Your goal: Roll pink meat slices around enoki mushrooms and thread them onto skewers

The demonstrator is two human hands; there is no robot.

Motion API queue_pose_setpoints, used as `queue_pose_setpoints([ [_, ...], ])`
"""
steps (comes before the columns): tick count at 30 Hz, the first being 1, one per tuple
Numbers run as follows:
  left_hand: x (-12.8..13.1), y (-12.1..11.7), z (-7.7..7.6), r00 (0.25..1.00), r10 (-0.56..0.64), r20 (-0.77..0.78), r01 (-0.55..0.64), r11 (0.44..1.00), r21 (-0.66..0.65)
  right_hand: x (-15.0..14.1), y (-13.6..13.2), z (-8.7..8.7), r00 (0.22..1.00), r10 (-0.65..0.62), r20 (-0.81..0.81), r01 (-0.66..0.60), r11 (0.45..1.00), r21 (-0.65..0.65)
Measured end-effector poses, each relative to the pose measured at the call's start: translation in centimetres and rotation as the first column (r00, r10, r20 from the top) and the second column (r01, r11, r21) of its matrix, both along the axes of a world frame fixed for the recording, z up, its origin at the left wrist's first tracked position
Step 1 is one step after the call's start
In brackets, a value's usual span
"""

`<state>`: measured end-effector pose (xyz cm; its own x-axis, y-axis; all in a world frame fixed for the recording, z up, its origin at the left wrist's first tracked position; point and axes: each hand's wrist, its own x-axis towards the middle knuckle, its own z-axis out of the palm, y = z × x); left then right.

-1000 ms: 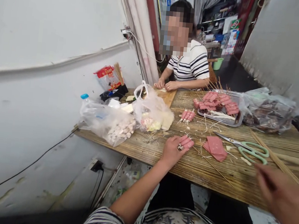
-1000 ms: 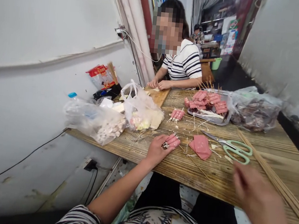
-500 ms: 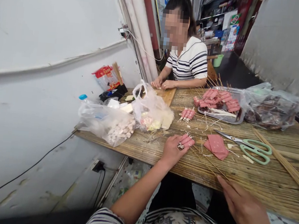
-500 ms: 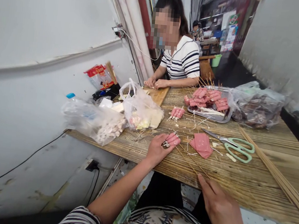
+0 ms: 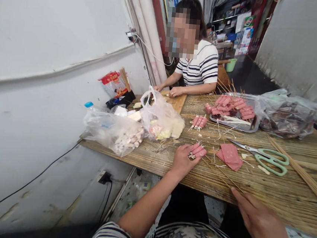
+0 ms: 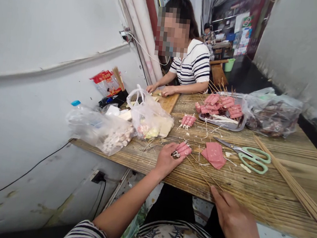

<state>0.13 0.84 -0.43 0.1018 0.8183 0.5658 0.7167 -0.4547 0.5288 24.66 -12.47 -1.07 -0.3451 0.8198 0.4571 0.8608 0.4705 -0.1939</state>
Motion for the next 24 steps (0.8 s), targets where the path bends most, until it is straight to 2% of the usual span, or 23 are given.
queue_pose_setpoints([
  [12,-0.1,-0.07,0.08,0.999,-0.03,0.029,0.029,1.0,0.004,-0.18,-0.01,-0.43,0.996,-0.025,0.087,0.026,1.0,-0.01],
  [24,-0.16,-0.01,0.57,0.997,-0.077,0.029,0.077,0.997,-0.007,-0.8,0.76,0.48,0.989,-0.005,0.149,0.004,1.0,0.006],
])
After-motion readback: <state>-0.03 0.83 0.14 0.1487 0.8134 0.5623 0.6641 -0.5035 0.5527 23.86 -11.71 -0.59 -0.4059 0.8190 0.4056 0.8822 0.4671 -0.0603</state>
